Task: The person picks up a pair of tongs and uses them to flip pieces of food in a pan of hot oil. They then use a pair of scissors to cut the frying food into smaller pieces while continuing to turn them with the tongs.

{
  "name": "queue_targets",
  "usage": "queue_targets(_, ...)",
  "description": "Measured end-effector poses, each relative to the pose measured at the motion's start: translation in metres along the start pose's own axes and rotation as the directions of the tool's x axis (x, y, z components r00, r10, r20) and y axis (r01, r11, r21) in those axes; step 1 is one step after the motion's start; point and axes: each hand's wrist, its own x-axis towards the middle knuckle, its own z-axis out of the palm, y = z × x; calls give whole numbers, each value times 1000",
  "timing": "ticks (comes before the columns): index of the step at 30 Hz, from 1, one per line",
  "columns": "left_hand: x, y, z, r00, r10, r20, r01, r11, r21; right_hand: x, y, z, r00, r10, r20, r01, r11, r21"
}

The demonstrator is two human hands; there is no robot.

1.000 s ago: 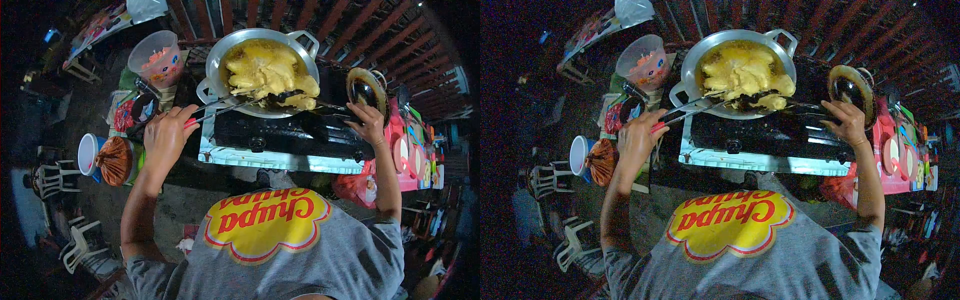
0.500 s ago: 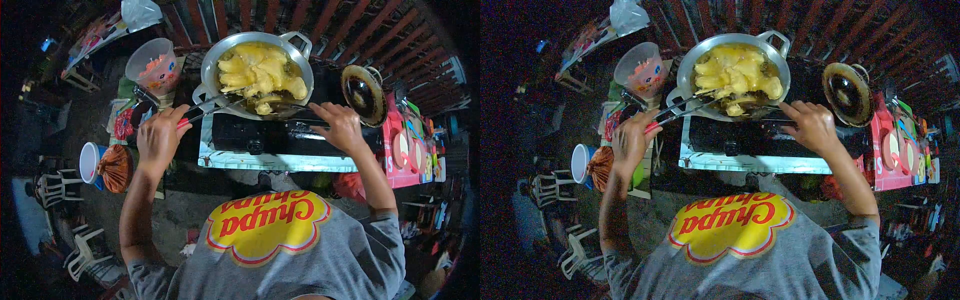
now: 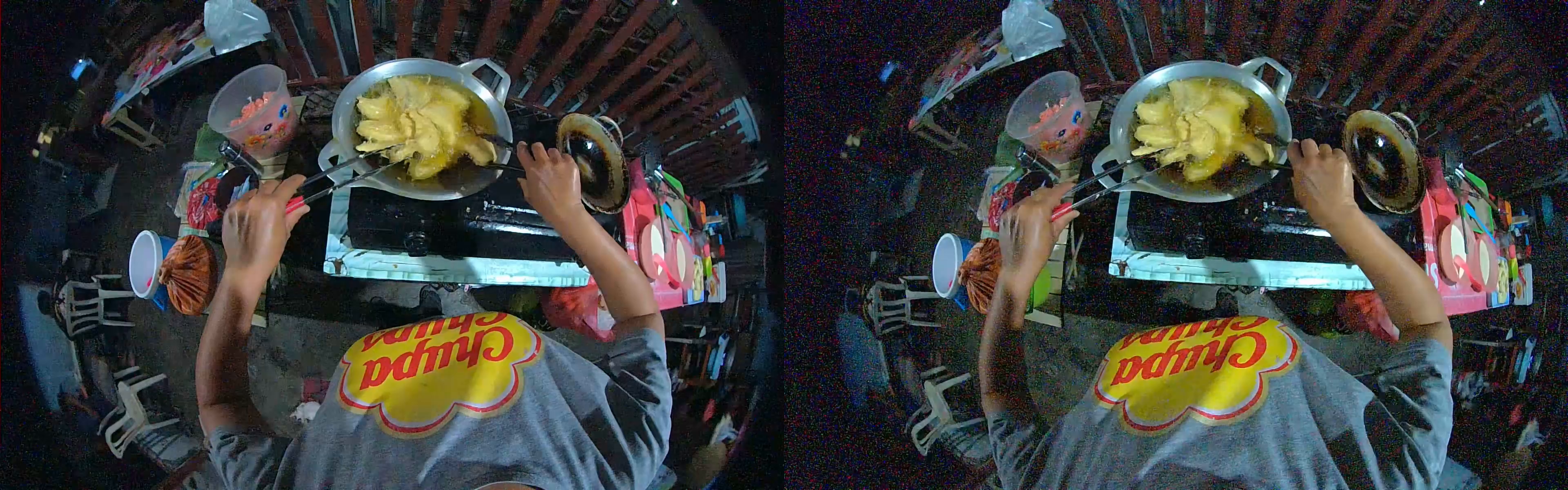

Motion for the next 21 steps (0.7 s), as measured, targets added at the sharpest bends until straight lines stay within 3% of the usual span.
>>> queue_targets(5,-10,-7,3,999,-32,-11,32,999,0,3,25,0,993,-82,-83,89,993,76)
queue_targets(9,-13,-6,-2,990,-123,63,122,992,14,5,51,-7,999,-24,25,15,950,313)
queue_targets(11,-15,-7,-1,991,-121,61,121,993,1,6,61,-10,995,-12,101,-20,951,308)
queue_targets(14,-17,-7,1,990,-124,63,124,992,-2,4,80,4,997,-18,70,-16,889,457)
queue_targets(21,-23,0,-20,991,-122,53,123,992,-22,-1,76,-19,999,-19,32,7,938,348)
